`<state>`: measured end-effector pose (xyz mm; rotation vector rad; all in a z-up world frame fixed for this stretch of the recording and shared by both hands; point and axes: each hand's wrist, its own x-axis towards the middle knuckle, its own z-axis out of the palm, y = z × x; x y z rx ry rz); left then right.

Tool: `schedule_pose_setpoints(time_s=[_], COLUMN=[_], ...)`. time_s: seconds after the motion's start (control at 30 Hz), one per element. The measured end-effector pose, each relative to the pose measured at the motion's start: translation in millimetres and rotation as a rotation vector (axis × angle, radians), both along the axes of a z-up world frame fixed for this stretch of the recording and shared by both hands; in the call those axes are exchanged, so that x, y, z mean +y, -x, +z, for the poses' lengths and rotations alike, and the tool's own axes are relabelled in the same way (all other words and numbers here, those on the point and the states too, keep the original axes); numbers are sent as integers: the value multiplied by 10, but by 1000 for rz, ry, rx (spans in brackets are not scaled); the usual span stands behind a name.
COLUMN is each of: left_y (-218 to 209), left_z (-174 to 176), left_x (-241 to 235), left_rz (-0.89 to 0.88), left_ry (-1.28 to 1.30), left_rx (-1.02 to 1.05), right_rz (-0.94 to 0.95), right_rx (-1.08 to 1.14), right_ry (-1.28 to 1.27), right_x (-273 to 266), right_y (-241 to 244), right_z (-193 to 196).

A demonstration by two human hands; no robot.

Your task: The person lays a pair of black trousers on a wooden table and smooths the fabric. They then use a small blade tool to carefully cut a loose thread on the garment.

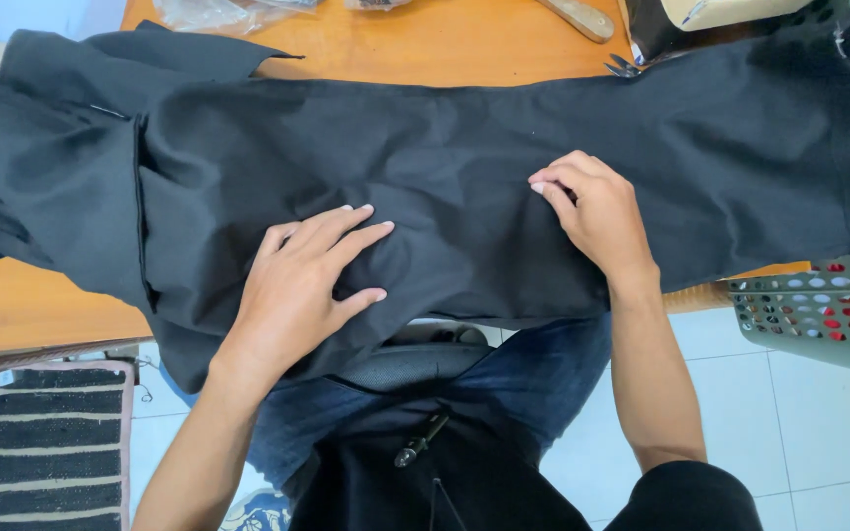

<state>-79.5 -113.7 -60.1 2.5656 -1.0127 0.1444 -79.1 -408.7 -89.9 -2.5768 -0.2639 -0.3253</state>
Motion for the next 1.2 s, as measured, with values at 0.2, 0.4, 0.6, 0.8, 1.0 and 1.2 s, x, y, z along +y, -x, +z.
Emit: schedule_pose_setpoints(time_s=[0.2,0.4,0.6,0.8,1.0,1.2], left_y=[-2,-12,-10,-16,-25,-23], left_z=[-2,-28,-69,79,72,110], left_x=[4,12,43,37,50,51], left_rz=[-2,-19,-37,-27,-37,-34], left_ry=[7,18,57,-2,8,25], left_rx=[33,69,52,240,256,280], right_rz=[-18,562,329,286,416,747], right_rx=[246,534,-182,-182,-131,379], right_ry=[-411,-318,27,214,219,-163], right_x=[-158,156,875,987,876,782], right_y=[236,648,498,318,306,754], right_z=[154,322,341,103,-69,187])
